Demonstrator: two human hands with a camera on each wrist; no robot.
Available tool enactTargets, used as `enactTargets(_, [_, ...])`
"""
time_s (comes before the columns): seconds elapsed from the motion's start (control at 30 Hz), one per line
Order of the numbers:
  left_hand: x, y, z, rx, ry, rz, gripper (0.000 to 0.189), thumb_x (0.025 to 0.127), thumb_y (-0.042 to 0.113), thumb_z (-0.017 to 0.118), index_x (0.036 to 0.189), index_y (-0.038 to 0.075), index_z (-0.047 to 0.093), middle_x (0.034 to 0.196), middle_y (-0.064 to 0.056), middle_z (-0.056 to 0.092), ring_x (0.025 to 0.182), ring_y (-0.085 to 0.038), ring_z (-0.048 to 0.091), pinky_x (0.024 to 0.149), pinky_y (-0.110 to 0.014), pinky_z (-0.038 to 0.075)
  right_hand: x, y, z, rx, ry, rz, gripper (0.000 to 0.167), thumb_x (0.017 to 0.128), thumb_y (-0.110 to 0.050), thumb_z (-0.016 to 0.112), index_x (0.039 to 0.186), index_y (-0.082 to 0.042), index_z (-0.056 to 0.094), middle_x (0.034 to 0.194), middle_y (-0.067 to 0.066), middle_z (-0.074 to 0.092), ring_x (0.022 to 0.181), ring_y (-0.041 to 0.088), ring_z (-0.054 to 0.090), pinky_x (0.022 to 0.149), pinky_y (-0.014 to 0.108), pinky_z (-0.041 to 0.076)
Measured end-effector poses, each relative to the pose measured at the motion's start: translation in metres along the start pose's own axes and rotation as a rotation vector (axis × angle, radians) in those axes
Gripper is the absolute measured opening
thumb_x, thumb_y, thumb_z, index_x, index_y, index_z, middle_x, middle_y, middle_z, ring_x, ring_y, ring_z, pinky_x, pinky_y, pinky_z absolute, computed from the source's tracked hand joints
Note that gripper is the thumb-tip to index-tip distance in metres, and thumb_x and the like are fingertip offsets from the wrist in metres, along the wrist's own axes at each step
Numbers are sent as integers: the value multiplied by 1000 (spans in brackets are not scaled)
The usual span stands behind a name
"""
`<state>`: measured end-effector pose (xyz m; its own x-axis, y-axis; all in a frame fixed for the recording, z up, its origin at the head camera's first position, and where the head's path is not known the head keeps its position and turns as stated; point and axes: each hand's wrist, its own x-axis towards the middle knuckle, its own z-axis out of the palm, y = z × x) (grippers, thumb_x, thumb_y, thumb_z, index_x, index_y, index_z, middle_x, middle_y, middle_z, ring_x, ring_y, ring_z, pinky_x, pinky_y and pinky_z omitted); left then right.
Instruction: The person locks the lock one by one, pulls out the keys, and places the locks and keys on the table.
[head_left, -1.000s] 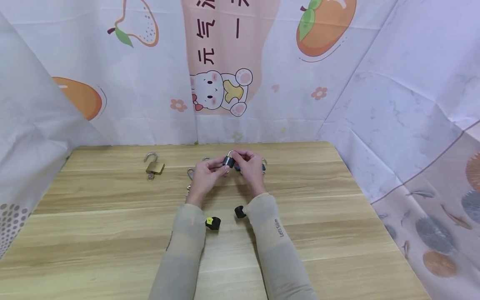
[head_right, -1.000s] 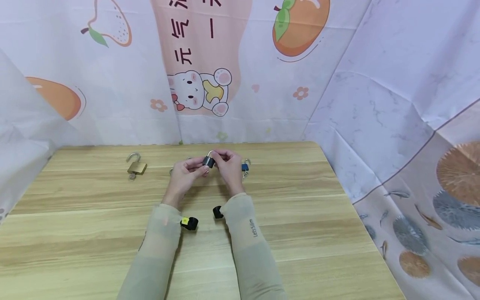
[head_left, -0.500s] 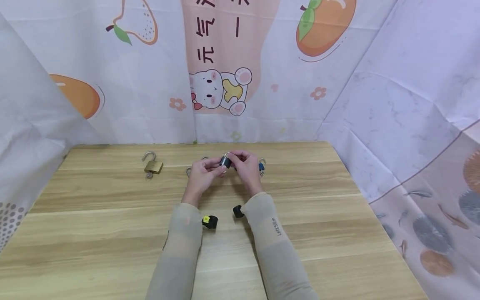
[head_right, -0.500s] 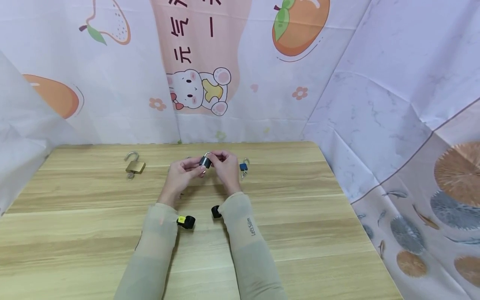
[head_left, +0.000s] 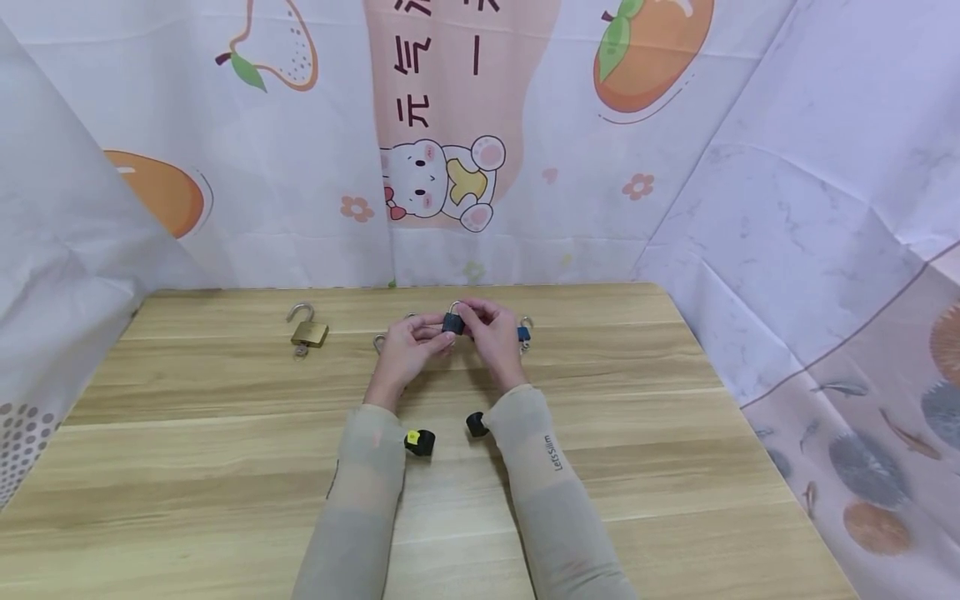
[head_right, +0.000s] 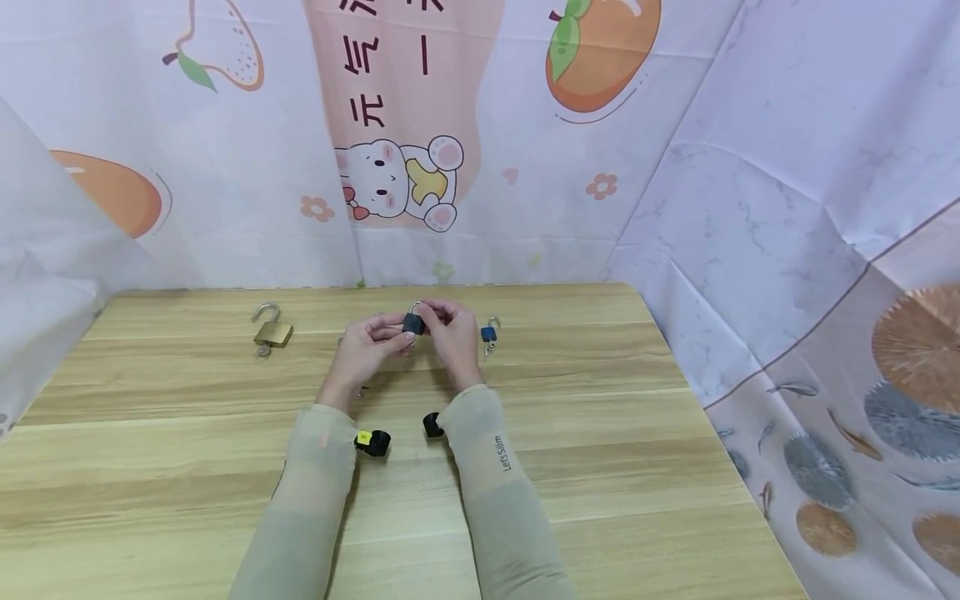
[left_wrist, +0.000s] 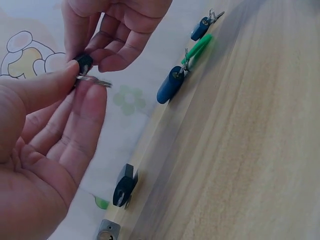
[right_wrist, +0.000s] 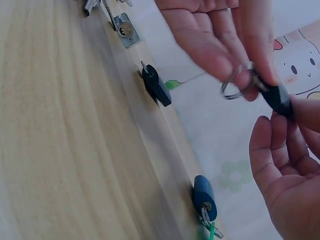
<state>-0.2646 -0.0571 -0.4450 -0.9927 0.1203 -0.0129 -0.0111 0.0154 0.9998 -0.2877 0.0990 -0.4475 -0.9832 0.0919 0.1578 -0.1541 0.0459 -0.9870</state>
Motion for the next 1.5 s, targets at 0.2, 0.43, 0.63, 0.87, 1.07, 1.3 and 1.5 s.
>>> enactTargets(0.2, [1, -1, -2, 49, -47, -78, 31, 94, 11, 74, 118, -8, 69, 106, -23, 73, 95, -37, 72, 79, -37, 61, 1, 2, 1, -19, -2, -13, 28, 95, -20, 74, 114, 1, 75, 95, 8, 73, 78, 12, 63, 69, 20, 55])
enactTargets(0.43, [-1, -5, -3, 69, -75, -103, 32, 94, 17, 75, 116, -6, 70, 108, -24, 73, 100, -37, 70, 79, -34, 61, 1, 6, 1, -47, -15, 4, 22, 96, -19, 73, 112, -4, 76, 98, 8, 73, 80, 13, 63, 68, 19, 53])
enactTargets(0.63, [0, -6, -3, 78, -64, -100, 34, 95, 19, 74, 119, -5, 69, 107, -18, 73, 102, -36, 69, 84, -38, 60, 1, 7, 0, -34, -21, -18, 29, 96, -23, 73, 114, -1, 75, 99, 8, 74, 80, 11, 64, 69, 19, 54])
enactTargets(0.87, [1, -8, -4, 30, -24, -75, 31, 94, 14, 75, 117, -5, 69, 108, -18, 72, 104, -38, 67, 91, -45, 57, 0, 4, 0, 27, -81, -47, 26, 96, -19, 73, 116, -2, 75, 104, 12, 74, 86, 16, 70, 77, 28, 60])
enactTargets(1.07, [1, -7, -4, -14, 44, -66, 27, 94, 12, 74, 116, -3, 70, 104, -13, 71, 101, -34, 67, 91, -43, 57, -1, 4, 0, 2, -134, -58, 31, 97, -22, 72, 124, -6, 72, 112, 8, 73, 92, 18, 69, 82, 34, 60])
enactTargets(1.3, [1, -3, -4, -39, 115, -50, 24, 96, 13, 72, 116, -1, 70, 104, -13, 71, 88, -18, 66, 88, -40, 58, -1, 4, 1, -57, -144, -58, 30, 97, -24, 72, 121, -6, 73, 103, 8, 74, 88, 18, 68, 81, 39, 60])
enactTargets(1.5, [2, -1, -5, -44, 113, -51, 26, 97, 13, 72, 117, -2, 69, 106, -14, 71, 88, -17, 65, 93, -46, 56, 1, 6, 2, -102, -139, -51, 29, 97, -26, 71, 115, -4, 76, 100, 6, 74, 84, 15, 66, 79, 38, 58])
